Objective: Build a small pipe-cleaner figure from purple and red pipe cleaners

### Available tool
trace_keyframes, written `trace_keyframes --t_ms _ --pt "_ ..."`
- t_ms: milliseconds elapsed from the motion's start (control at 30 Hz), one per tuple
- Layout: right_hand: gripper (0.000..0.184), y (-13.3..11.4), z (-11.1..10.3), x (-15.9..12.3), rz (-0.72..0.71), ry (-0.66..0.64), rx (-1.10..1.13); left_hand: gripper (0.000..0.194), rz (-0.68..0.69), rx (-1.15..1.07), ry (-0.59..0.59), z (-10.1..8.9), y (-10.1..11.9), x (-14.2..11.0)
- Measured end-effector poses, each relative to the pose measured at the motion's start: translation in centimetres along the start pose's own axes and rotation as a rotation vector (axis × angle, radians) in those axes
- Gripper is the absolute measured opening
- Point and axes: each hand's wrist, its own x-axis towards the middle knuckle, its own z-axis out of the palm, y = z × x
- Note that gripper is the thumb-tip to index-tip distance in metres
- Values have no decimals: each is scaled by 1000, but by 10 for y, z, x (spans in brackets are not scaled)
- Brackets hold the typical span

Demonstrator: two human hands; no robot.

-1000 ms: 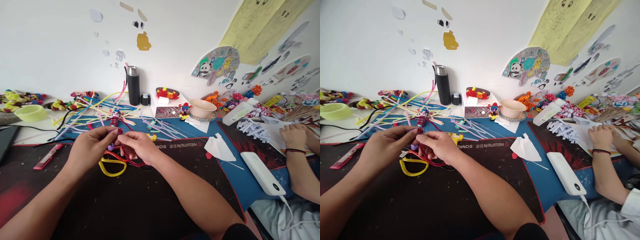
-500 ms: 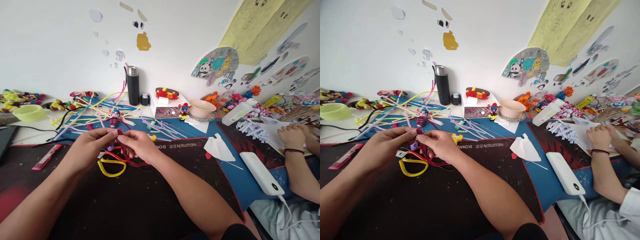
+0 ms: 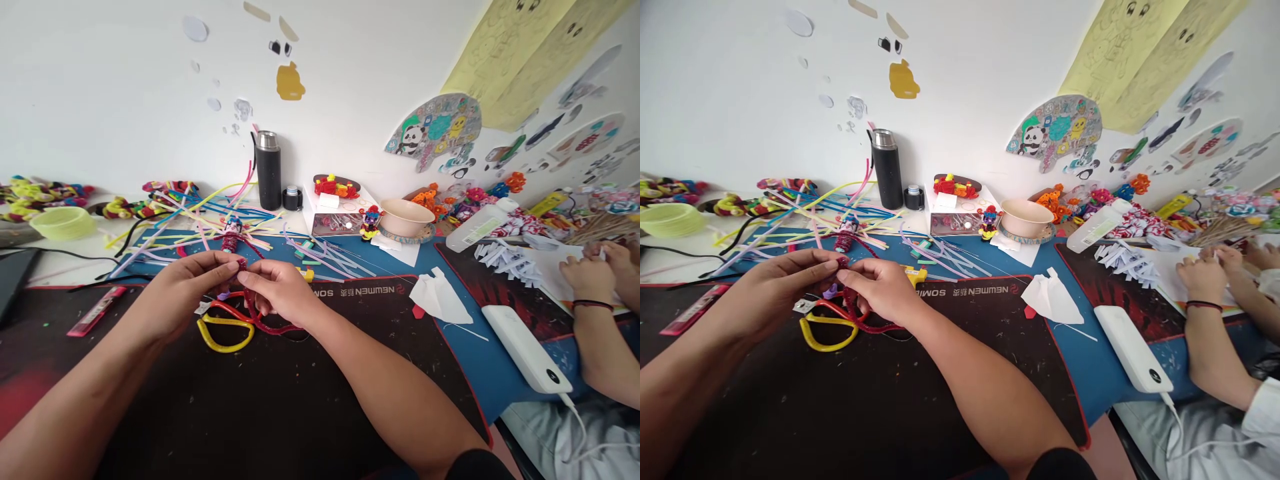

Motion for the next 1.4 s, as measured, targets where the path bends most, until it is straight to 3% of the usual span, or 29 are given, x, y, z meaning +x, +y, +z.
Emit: trace_keyframes --t_ms 400,567,667,733,1067,1233,1400 --pt "38 4 -1 1 -58 -6 -16 52 -63 -157 -56 4 0 0" --pt "34 1 -1 1 -37 8 -18 50 55 140 -96 -9 -3 3" --pt "33 0 -1 -1 -32 3 -44 52 123 382 -67 -14 0 3" --pt "35 -1 0 -2 -32 -7 -76 53 132 431 -49 -16 1 3" --pt "35 -5 2 -4 -40 -25 -45 44 129 183 6 -6 0 0" --pt "33 -2 0 -1 -48 -1 -34 49 51 67 -25 2 -3 3" --pt "22 -5 0 0 -11 11 32 56 105 190 -77 -7 -9 4"
